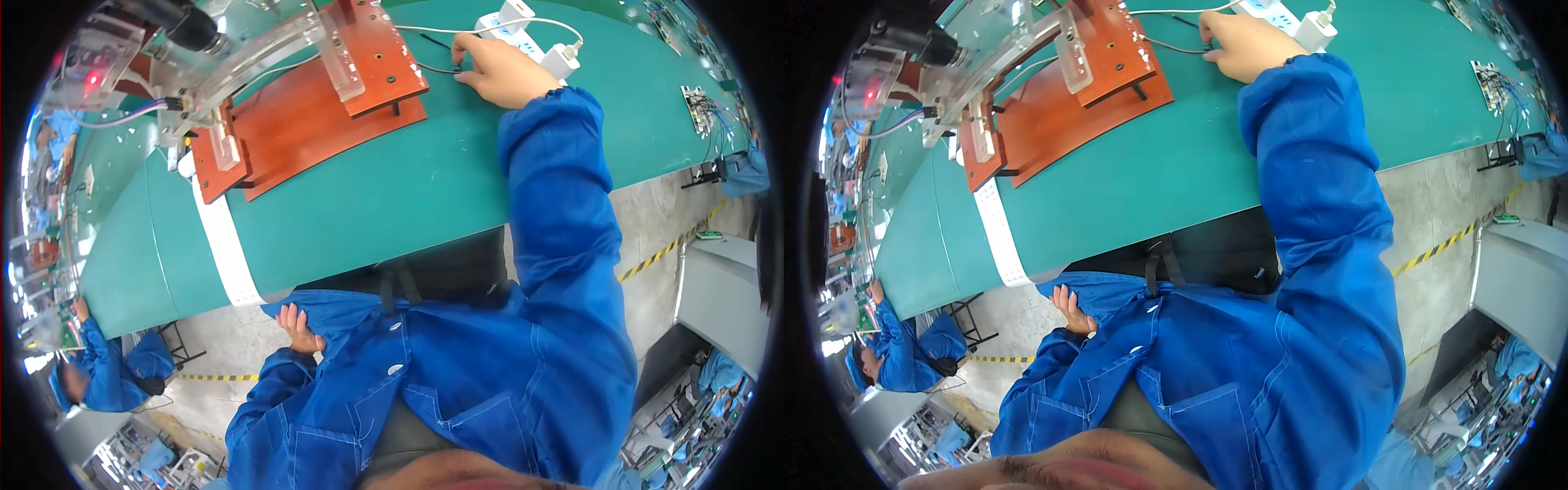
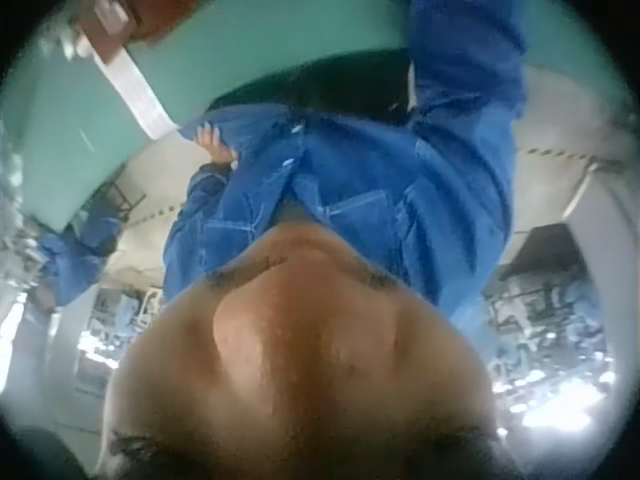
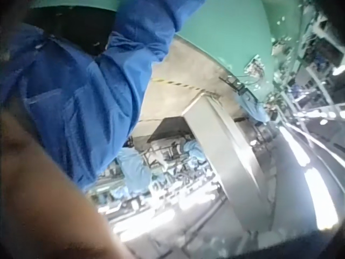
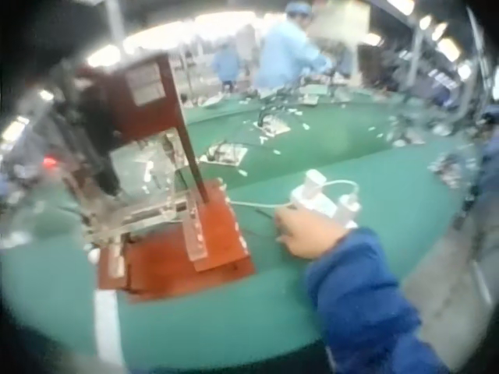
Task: Testing printed circuit boards using a specialized testing fixture, applying labels, and sorting finished units.
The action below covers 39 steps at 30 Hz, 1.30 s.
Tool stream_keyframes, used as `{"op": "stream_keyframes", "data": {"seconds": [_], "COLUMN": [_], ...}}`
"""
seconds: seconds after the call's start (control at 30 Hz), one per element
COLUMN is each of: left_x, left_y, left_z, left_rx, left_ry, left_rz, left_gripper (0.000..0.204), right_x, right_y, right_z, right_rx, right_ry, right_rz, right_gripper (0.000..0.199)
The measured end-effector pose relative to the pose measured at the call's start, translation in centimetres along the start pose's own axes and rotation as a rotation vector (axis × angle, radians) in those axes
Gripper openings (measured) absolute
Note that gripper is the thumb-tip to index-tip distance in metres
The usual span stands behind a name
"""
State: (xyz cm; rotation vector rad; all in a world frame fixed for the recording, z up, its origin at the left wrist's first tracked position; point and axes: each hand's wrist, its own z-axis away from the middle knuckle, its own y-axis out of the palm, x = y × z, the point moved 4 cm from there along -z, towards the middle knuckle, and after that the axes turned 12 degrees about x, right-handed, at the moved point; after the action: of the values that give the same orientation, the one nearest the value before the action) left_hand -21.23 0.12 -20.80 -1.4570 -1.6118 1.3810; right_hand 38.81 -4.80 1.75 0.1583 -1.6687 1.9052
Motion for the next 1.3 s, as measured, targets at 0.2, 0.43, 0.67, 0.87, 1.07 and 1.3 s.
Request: {"op": "stream_keyframes", "data": {"seconds": [0.2,0.43,0.67,0.87,1.07,1.3], "left_x": [0.6,0.5,0.3,0.1,0.0,0.2], "left_y": [0.4,0.3,-0.1,0.1,-0.3,0.1], "left_z": [0.4,1.8,1.2,1.5,0.9,0.3], "left_rx": [-0.026,-0.036,0.003,-0.051,-0.006,-0.04], "left_ry": [0.01,-0.005,-0.008,-0.006,-0.028,0.025], "left_rz": [0.006,-0.011,-0.025,-0.032,-0.004,-0.014], "left_gripper": [0.068,0.071,0.069,0.068,0.068,0.067], "right_x": [-0.1,-0.7,1.5,1.9,2.4,1.3], "right_y": [0.1,0.0,-2.4,-2.1,-1.4,-0.7], "right_z": [-0.1,0.6,1.9,1.1,-0.5,-0.9], "right_rx": [0.041,0.019,-0.122,-0.045,-0.252,-0.287], "right_ry": [0.054,0.166,-0.027,-0.1,-0.383,-0.329], "right_rz": [0.021,0.124,0.01,-0.233,-0.188,-0.039], "right_gripper": [0.017,0.014,0.015,0.009,0.011,0.018]}}
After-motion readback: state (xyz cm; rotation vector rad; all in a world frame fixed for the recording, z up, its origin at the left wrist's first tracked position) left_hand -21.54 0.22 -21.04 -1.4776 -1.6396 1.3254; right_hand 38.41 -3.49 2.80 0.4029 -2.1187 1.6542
